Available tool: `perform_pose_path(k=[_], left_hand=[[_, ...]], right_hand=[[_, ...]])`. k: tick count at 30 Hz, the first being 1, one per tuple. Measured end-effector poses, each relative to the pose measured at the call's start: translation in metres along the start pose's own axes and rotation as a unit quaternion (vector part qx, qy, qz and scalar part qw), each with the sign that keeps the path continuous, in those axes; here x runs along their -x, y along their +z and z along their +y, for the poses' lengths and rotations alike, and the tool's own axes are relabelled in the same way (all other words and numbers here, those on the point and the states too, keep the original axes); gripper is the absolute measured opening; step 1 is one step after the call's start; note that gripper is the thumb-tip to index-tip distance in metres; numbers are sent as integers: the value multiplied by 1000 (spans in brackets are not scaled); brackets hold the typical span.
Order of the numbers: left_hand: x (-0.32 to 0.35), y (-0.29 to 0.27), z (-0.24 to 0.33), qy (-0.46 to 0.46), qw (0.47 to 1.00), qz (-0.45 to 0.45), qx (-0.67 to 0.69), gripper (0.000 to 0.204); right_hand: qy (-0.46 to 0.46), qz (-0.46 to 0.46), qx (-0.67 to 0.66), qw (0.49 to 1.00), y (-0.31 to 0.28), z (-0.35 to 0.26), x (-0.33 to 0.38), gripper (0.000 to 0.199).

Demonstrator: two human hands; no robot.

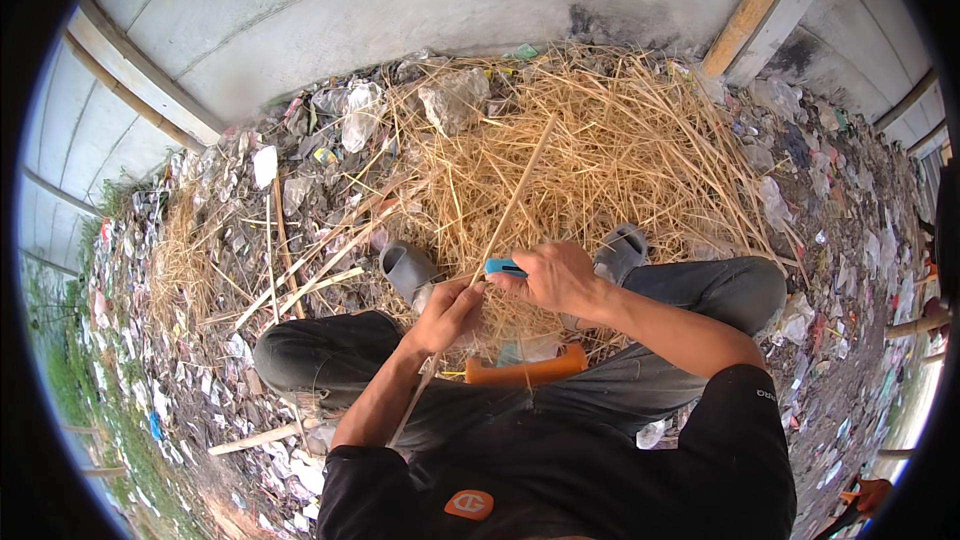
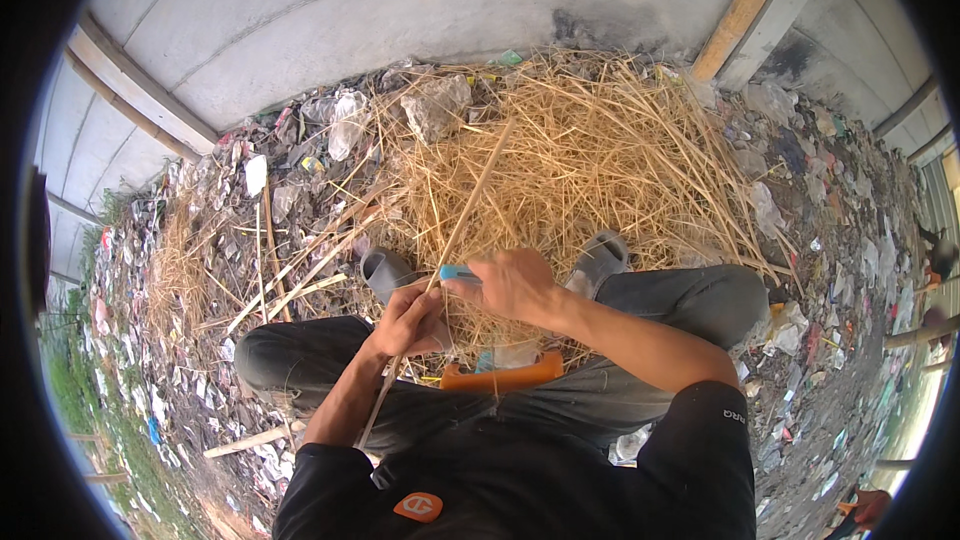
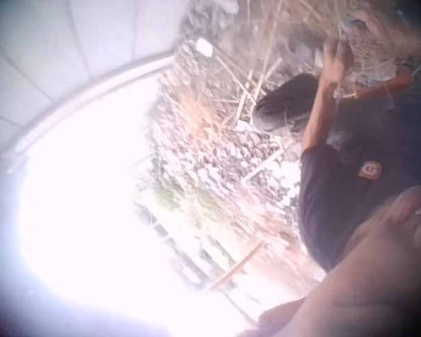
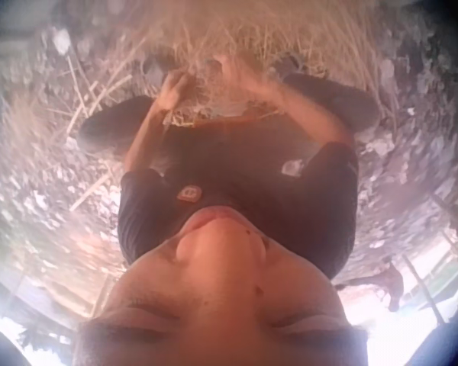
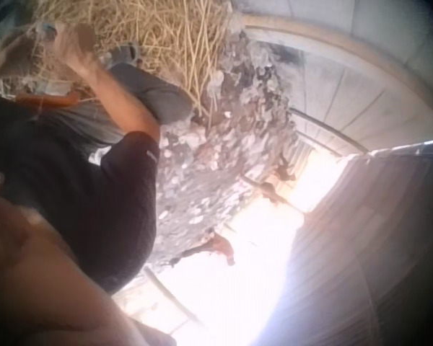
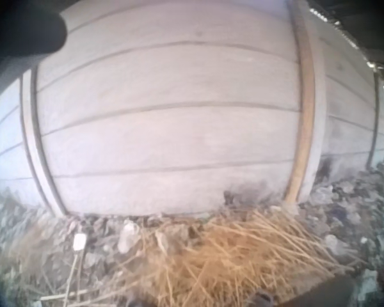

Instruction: The person sits on the ground and uses a utility knife to peel the outer layer off a long bamboo stick. They hold the stick with one hand and scrape the knife along its length with the other, removing thin strips of the outer skin.

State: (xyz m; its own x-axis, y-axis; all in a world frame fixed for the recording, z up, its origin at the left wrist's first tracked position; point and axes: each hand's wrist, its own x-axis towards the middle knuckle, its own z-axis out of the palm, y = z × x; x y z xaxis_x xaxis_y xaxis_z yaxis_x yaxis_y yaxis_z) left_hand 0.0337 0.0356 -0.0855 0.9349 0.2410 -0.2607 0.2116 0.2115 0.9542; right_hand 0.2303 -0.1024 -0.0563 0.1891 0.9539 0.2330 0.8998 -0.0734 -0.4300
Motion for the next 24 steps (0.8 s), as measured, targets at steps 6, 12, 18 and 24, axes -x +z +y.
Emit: perform_pose_path(k=[6, 12, 18, 24], left_hand=[[18, 13, 4, -21, 997, -67, 42, 41], [11, 10, 7, -25, 993, -85, 80, 42], [9, 5, 8, -35, 999, -10, 3, 29], [14, 7, 10, -50, 995, -73, 36, 40]], right_hand=[[252, 89, 27, 963, -76, 115, -22, 72], [186, 46, -36, 981, -65, 52, -12, 72], [58, -46, -77, 994, -14, -13, 7, 65], [285, 40, -72, 955, -35, 100, -29, 72]])
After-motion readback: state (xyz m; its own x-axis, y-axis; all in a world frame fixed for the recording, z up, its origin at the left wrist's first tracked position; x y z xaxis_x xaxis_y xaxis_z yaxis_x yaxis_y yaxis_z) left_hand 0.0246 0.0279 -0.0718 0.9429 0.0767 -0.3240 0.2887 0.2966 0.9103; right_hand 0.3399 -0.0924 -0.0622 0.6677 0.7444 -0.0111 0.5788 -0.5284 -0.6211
